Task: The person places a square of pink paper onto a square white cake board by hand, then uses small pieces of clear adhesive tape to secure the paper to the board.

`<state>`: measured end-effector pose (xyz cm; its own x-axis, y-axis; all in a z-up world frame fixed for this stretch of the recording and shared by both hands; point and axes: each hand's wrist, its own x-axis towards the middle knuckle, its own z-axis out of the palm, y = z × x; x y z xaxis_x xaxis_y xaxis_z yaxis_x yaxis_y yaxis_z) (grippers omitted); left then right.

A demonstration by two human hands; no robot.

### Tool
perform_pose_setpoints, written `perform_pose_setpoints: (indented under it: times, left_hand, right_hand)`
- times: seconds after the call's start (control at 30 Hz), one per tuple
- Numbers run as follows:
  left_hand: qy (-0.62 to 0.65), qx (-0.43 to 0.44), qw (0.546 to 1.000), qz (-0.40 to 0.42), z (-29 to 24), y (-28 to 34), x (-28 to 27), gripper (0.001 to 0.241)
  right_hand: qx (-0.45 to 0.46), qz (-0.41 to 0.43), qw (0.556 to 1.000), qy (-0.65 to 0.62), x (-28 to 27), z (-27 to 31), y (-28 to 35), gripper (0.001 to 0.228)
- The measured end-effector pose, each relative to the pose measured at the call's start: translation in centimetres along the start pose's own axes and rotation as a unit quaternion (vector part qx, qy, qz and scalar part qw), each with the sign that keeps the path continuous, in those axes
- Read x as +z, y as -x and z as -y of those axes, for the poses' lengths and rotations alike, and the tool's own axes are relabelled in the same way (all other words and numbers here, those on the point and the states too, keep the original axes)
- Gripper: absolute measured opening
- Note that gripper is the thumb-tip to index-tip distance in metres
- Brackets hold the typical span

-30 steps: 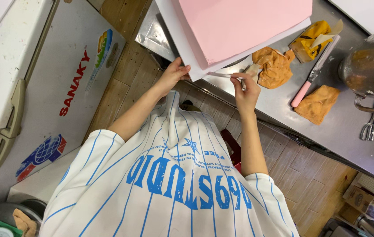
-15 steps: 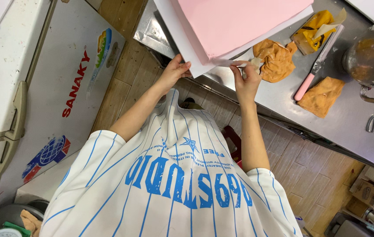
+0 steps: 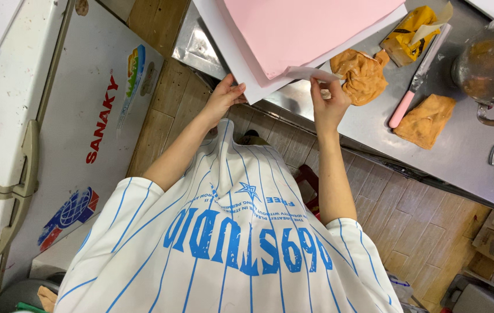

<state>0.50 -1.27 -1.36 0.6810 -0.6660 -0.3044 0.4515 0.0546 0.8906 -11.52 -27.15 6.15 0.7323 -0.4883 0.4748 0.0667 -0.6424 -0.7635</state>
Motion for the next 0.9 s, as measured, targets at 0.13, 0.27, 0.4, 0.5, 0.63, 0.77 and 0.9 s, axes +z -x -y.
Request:
perform_pose_setpoints:
  times: [0.13,0.27,0.4,0.5,0.63,0.77,0.9]
  left_hand:
    - [-0.018,-0.009,1.0,-0.007,-0.3,-0.1,-0.2,0.056]
    - [-0.031,-0.012,0.999,-0.014,-0.5,-0.2,-0.2,0.059]
    - [-0.03,-0.007,0.999,-0.009,-0.4,-0.2,-0.3,0.061]
    - [-0.034,-0.008,0.999,-0.011,-0.4,-0.3,-0.4,0.06]
    - [-0.03,-0.01,0.999,-0.012,-0.4,-0.2,-0.7,0.06]
    - [-0.032,-0.016,0.999,-0.013,-0.5,-0.1,-0.9,0.06]
    - [-0.022,-0.005,1.0,-0.007,-0.6,-0.2,-1.2,0.06]
  right_hand:
    - [0.022,-0.013,1.0,-0.003,-0.6,-0.7,-0.7,0.01]
    - [0.041,-0.025,0.999,0.0,-1.3,-1.5,-1.6,0.008]
    - [0.032,-0.034,0.999,-0.008,-2.3,-2.7,-2.6,0.008]
    - [0.033,-0.045,0.998,-0.011,-2.9,-3.9,-3.6,0.008]
    - [0.026,-0.059,0.998,-0.004,-4.0,-5.3,-4.8,0.009]
    - [0.041,-0.067,0.997,0.017,-5.3,-6.7,-5.9,0.008]
    - [0.053,-0.08,0.995,0.0,-6.3,-8.0,-7.1,0.008]
